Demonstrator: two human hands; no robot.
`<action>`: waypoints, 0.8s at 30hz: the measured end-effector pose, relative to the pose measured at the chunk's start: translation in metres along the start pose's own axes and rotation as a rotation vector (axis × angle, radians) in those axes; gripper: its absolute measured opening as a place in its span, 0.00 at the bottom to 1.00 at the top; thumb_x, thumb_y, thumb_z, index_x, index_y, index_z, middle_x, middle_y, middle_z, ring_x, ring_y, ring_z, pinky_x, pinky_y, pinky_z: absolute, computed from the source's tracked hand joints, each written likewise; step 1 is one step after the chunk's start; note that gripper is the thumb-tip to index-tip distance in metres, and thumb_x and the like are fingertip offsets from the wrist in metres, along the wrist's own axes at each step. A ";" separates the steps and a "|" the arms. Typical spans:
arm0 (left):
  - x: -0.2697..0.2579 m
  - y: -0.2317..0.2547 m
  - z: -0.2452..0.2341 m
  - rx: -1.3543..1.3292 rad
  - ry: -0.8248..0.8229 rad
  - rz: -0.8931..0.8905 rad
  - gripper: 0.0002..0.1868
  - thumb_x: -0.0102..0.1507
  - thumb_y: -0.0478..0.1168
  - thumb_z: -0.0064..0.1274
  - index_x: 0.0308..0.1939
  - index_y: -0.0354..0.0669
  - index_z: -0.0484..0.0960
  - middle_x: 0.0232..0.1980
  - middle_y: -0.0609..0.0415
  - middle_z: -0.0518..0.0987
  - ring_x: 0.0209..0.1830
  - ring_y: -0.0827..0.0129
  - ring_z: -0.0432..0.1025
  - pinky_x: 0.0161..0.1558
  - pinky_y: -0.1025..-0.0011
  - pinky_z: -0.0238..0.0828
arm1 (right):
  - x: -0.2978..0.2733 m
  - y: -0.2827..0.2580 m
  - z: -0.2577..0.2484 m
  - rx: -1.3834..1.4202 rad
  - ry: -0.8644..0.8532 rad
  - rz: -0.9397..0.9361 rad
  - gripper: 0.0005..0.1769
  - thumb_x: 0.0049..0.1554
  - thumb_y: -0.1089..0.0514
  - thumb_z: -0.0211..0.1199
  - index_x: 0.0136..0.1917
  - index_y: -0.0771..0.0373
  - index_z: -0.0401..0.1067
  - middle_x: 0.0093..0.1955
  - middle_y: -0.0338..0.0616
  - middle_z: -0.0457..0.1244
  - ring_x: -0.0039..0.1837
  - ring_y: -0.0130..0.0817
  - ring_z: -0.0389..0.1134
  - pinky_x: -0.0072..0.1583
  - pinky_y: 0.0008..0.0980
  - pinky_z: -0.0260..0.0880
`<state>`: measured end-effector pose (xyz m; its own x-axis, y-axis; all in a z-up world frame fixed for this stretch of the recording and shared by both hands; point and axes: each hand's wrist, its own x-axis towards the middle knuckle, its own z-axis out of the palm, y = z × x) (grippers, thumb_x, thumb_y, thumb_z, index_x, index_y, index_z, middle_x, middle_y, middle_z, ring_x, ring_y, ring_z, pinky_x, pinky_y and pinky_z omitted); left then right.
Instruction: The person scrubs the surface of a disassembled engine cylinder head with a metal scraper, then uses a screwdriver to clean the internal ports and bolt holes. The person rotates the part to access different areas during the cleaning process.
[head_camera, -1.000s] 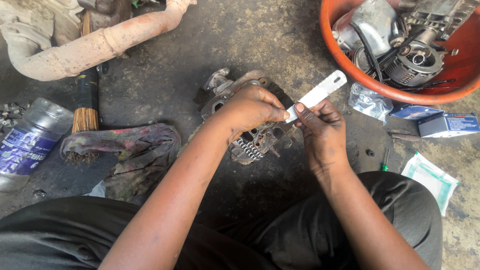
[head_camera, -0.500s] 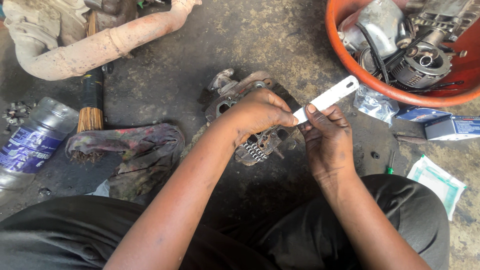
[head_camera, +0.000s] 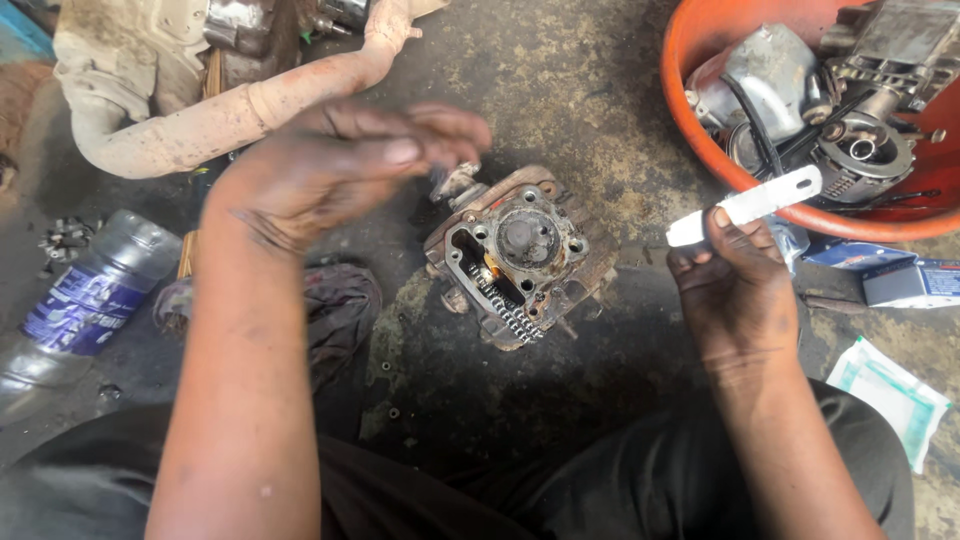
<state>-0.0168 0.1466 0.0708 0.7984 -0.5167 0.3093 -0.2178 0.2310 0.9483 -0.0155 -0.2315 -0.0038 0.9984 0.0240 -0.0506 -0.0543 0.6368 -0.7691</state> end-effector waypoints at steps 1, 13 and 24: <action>-0.002 -0.016 -0.008 0.646 0.105 -0.494 0.19 0.67 0.53 0.53 0.60 0.59 0.78 0.68 0.50 0.71 0.75 0.52 0.62 0.79 0.50 0.49 | 0.000 0.000 -0.002 -0.005 0.016 -0.009 0.06 0.61 0.67 0.62 0.48 0.58 0.70 0.40 0.32 0.63 0.42 0.25 0.62 0.51 0.29 0.63; -0.004 -0.031 -0.040 1.179 0.800 -0.999 0.20 0.60 0.52 0.62 0.57 0.66 0.85 0.73 0.49 0.71 0.80 0.47 0.50 0.77 0.39 0.31 | 0.013 0.003 -0.015 -0.105 0.127 -0.054 0.06 0.61 0.69 0.61 0.46 0.59 0.72 0.43 0.36 0.66 0.41 0.25 0.61 0.47 0.29 0.62; -0.039 -0.080 -0.036 1.251 0.410 -1.622 0.35 0.57 0.61 0.69 0.61 0.48 0.83 0.62 0.46 0.81 0.60 0.50 0.78 0.50 0.50 0.78 | 0.007 0.004 -0.010 -0.155 0.129 -0.067 0.06 0.62 0.69 0.60 0.46 0.60 0.72 0.43 0.37 0.65 0.40 0.25 0.60 0.45 0.27 0.61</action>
<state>-0.0099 0.1781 -0.0202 0.6271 0.5776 -0.5227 0.6102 -0.7813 -0.1313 -0.0087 -0.2362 -0.0137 0.9903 -0.1199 -0.0700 0.0006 0.5077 -0.8615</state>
